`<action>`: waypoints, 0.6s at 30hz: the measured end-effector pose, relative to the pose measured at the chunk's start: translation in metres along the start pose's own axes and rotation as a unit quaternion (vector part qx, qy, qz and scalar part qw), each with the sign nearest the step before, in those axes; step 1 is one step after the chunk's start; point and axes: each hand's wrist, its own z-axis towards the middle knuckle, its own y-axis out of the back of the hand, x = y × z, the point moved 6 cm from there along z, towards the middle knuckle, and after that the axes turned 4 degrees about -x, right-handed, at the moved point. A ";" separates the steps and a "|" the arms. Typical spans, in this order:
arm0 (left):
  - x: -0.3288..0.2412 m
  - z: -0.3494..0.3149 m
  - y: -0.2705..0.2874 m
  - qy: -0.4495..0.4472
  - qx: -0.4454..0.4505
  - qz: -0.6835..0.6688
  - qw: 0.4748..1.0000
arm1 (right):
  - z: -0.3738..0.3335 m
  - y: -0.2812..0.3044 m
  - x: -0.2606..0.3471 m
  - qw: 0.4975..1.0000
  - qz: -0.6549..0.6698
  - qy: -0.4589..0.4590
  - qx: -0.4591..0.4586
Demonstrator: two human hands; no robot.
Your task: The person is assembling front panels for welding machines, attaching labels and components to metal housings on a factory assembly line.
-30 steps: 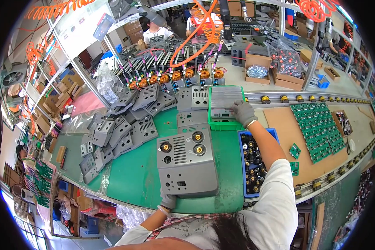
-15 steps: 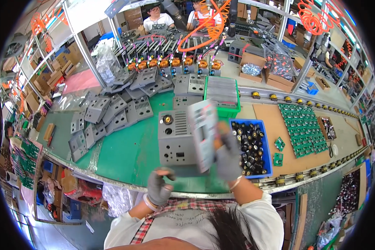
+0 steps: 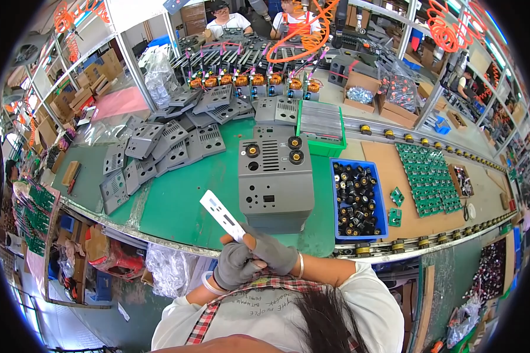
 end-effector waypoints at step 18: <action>0.026 0.000 0.001 0.101 0.062 -0.006 0.993 | 0.015 0.017 -0.029 0.992 0.104 -0.071 0.027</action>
